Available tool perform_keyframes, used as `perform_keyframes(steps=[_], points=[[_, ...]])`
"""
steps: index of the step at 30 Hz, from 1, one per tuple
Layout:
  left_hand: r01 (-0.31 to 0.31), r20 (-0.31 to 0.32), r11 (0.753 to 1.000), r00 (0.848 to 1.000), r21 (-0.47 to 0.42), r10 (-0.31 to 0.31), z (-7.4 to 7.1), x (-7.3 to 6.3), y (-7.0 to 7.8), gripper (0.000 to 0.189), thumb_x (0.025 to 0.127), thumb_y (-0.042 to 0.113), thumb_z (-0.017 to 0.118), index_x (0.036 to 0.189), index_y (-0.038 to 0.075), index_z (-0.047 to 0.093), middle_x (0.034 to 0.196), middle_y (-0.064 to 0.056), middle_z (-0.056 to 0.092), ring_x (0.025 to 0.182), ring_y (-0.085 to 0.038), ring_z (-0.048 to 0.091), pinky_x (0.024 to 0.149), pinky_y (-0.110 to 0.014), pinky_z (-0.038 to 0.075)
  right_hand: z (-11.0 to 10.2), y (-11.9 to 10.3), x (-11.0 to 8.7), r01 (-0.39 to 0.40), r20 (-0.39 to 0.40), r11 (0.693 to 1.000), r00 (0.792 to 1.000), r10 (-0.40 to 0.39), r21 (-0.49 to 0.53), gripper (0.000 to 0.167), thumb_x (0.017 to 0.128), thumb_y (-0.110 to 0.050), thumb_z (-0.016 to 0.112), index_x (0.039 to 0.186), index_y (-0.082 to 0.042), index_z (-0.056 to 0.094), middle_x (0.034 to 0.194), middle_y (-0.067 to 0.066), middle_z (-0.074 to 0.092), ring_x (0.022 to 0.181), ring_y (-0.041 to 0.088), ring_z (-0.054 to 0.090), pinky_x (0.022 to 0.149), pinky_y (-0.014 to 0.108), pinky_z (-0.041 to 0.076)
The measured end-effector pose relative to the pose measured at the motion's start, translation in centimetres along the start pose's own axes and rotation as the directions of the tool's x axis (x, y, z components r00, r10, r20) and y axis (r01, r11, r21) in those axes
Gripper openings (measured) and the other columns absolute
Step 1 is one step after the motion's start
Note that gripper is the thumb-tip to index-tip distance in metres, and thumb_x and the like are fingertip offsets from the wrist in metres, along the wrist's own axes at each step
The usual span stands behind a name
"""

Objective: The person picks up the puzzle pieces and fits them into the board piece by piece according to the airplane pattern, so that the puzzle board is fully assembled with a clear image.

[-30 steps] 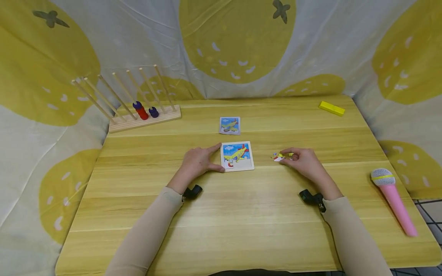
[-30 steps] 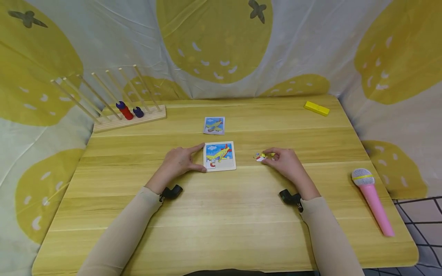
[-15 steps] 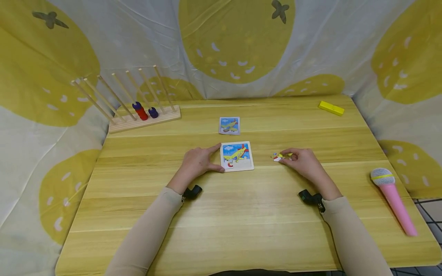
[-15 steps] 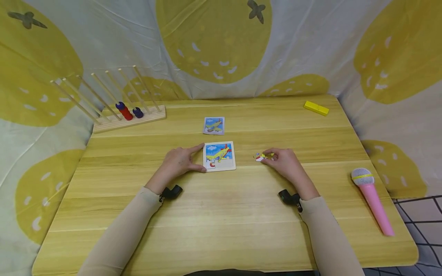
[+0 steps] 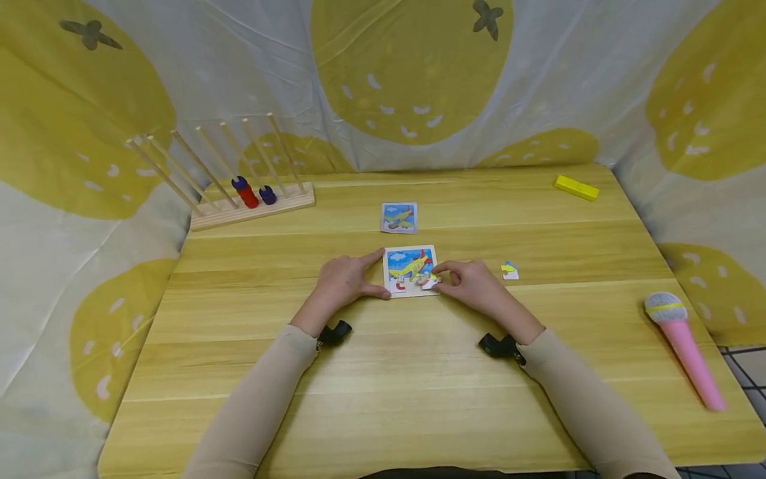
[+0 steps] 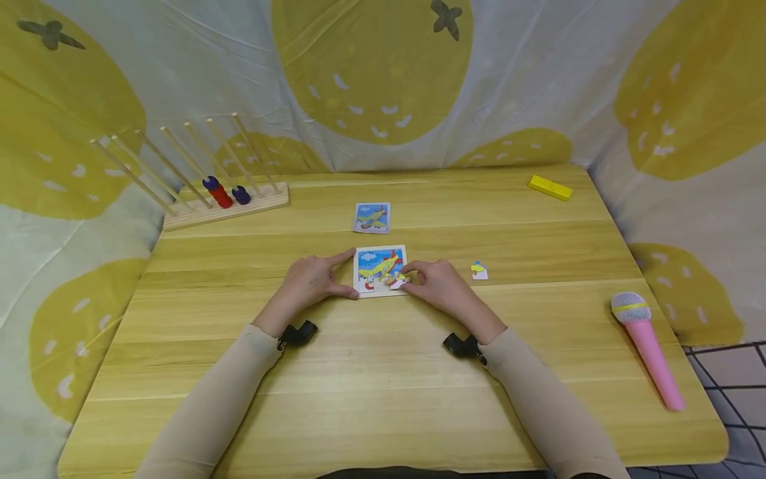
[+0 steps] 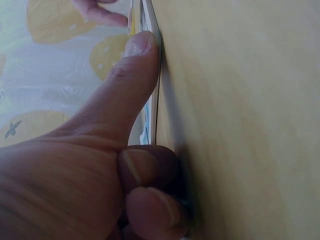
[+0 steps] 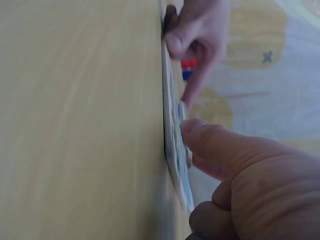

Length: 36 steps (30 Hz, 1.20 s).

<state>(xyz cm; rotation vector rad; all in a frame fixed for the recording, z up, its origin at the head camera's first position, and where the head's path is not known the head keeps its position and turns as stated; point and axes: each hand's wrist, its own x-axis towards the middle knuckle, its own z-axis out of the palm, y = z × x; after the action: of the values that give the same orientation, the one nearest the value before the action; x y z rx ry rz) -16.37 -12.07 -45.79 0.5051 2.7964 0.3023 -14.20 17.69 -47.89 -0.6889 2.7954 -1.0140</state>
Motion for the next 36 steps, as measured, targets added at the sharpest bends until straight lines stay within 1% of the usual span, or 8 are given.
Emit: perform_keyframes(steps=[4,7,10,16,20,24,28,36], points=[[-0.005,-0.006,1.000,1.000,0.011,0.005,0.0,0.0,0.0,0.103,0.077,0.076,0.079,0.163,0.032,0.044,0.060,0.001,0.041,0.059,-0.017,0.031,0.056,-0.032,0.028,1.5,-1.3,1.4,0.035,0.031,0.999,0.999,-0.035,-0.007,0.024,0.095,-0.027,0.081,0.112,-0.010,0.080,0.059,-0.008,0.044,0.053,0.005,0.037,0.055,0.024,0.031],[-0.007,-0.011,1.000,1.000,0.016,0.007,-0.1,0.0,0.0,0.103,0.077,0.076,0.079,0.163,0.032,0.044,0.059,0.001,0.040,0.058,-0.016,0.031,0.056,-0.032,0.028,1.9,-1.9,1.8,0.047,0.033,0.999,0.998,-0.047,-0.010,0.023,0.095,-0.027,0.081,0.111,-0.010,0.080,0.059,-0.008,0.044,0.053,0.006,0.037,0.055,0.023,0.031],[-0.010,-0.016,1.000,1.000,0.019,0.010,-0.1,0.1,0.0,0.103,0.076,0.076,0.079,0.163,0.032,0.045,0.059,0.002,0.038,0.058,-0.016,0.030,0.056,-0.032,0.028,1.9,-2.3,1.9,0.038,0.031,0.999,0.999,-0.037,-0.012,0.023,0.095,-0.026,0.081,0.112,-0.010,0.080,0.058,-0.008,0.043,0.053,0.006,0.037,0.055,0.023,0.030],[-0.015,-0.016,1.000,1.000,0.018,0.015,0.0,0.1,0.0,0.103,0.076,0.076,0.079,0.163,0.031,0.045,0.059,0.001,0.040,0.057,-0.016,0.031,0.056,-0.032,0.027,2.0,-2.3,1.9,0.020,0.029,1.000,0.999,-0.020,-0.011,0.026,0.094,-0.028,0.083,0.114,-0.012,0.080,0.058,-0.008,0.041,0.053,0.006,0.036,0.055,0.023,0.030],[-0.013,-0.014,1.000,1.000,0.021,0.013,0.0,0.1,0.0,0.103,0.077,0.076,0.079,0.163,0.031,0.045,0.058,0.002,0.039,0.057,-0.016,0.030,0.055,-0.031,0.026,2.1,-2.2,2.0,0.034,0.039,0.999,0.999,-0.033,-0.020,0.026,0.095,-0.029,0.081,0.117,-0.015,0.080,0.057,-0.009,0.041,0.052,0.005,0.034,0.054,0.023,0.029],[-0.009,-0.012,1.000,1.000,0.021,0.010,0.1,0.1,-0.1,0.103,0.077,0.076,0.078,0.163,0.031,0.045,0.058,0.002,0.038,0.057,-0.016,0.028,0.055,-0.031,0.025,2.1,-2.2,2.1,0.047,0.048,0.998,0.998,-0.045,-0.038,0.024,0.097,-0.029,0.079,0.118,-0.016,0.081,0.056,-0.009,0.040,0.051,0.005,0.032,0.053,0.023,0.028],[-0.010,-0.014,1.000,1.000,0.015,0.010,0.0,0.1,-0.1,0.102,0.078,0.076,0.079,0.163,0.031,0.045,0.058,0.002,0.037,0.057,-0.016,0.028,0.055,-0.032,0.026,2.1,-2.2,2.1,0.043,0.044,0.998,0.998,-0.041,-0.052,0.023,0.098,-0.027,0.079,0.118,-0.016,0.081,0.054,-0.010,0.037,0.050,0.005,0.030,0.053,0.023,0.027],[-0.009,-0.010,1.000,1.000,0.019,0.009,0.0,0.0,0.0,0.103,0.077,0.075,0.080,0.163,0.032,0.045,0.058,0.002,0.036,0.057,-0.015,0.028,0.055,-0.032,0.026,2.0,-2.6,1.8,0.060,0.049,0.997,0.997,-0.058,-0.045,0.022,0.099,-0.026,0.076,0.118,-0.016,0.081,0.053,-0.011,0.038,0.049,0.004,0.029,0.053,0.022,0.028]])
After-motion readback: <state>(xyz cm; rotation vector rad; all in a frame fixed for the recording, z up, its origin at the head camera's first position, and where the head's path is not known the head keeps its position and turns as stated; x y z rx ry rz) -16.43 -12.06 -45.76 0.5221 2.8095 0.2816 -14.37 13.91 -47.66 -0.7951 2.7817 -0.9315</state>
